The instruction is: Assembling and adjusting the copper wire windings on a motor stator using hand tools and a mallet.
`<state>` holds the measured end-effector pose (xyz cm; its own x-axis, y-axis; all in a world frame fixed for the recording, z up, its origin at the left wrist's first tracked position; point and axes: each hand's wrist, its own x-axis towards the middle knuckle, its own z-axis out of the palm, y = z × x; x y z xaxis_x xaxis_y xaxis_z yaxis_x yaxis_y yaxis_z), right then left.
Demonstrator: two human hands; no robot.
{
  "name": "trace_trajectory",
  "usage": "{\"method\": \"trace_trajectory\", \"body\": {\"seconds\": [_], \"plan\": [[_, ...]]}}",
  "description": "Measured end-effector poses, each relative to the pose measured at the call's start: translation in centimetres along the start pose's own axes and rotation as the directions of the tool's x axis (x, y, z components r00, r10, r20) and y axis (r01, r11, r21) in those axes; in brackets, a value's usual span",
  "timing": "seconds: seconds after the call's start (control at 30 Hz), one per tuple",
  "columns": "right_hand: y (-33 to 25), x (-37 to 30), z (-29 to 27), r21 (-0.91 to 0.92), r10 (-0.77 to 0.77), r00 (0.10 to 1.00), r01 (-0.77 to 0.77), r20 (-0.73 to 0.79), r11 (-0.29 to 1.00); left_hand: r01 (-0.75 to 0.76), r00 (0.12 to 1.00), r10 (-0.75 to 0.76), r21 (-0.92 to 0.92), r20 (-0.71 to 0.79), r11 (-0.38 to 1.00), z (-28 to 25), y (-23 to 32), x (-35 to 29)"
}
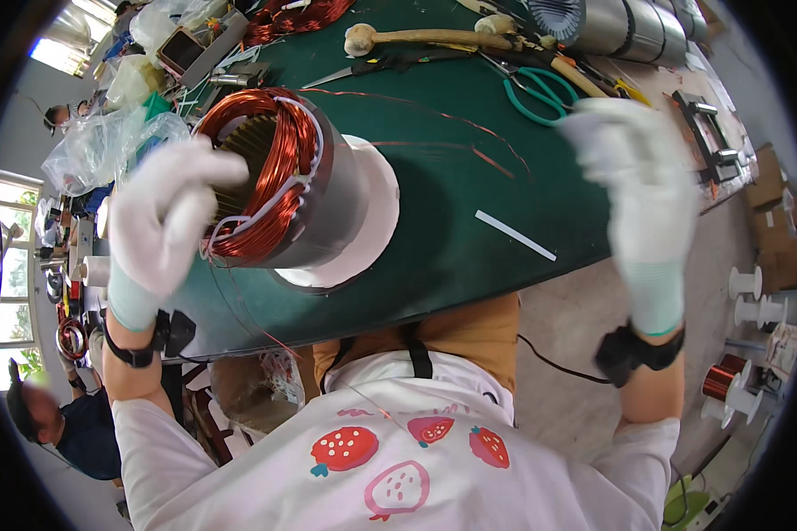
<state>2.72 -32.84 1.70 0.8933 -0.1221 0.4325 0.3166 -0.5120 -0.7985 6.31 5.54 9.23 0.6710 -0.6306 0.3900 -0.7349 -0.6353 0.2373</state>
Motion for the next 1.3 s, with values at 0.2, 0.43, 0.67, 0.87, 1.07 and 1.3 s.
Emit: {"method": "trace_trajectory", "body": {"seconds": [0.2, 0.43, 0.67, 0.87, 1.07, 1.3], "plan": [[-5.1, 1.2, 10.4, 0.235, -0.02, 0.947, -0.059, 0.32, 0.97, -0.259, 0.95, 0.184, 0.308, 0.251, 0.916, 1.7, -6.6, 7.1], [-6.5, 2.7, 13.0, 0.064, 0.064, 0.947, -0.088, 0.316, 0.994, -0.072, 0.943, 0.167, -0.313, 0.287, 0.947, 1.3, -8.0, 8.8], [-7.9, 3.1, 15.8, 0.156, 0.011, 0.977, -0.045, 0.214, 0.987, 0.162, 0.978, -0.09, -0.409, 0.19, 0.898, -1.8, -1.8, 6.5], [-8.4, 3.2, 14.9, 0.148, 0.056, 0.944, -0.109, 0.325, 0.983, 0.165, 0.948, -0.03, -0.408, 0.317, 0.898, -1.0, -9.0, 7.0], [-8.4, 3.2, 15.6, 0.19, 0.059, 0.944, -0.126, 0.324, 0.974, 0.363, 0.875, -0.089, -0.522, 0.477, 0.772, -0.1, -9.3, 5.5], [-9.4, 5.1, 16.3, -0.006, 0.121, 0.938, -0.126, 0.325, 0.992, 0.272, 0.951, -0.161, -0.472, 0.262, 0.839, 0.4, -7.3, 3.8]]}}
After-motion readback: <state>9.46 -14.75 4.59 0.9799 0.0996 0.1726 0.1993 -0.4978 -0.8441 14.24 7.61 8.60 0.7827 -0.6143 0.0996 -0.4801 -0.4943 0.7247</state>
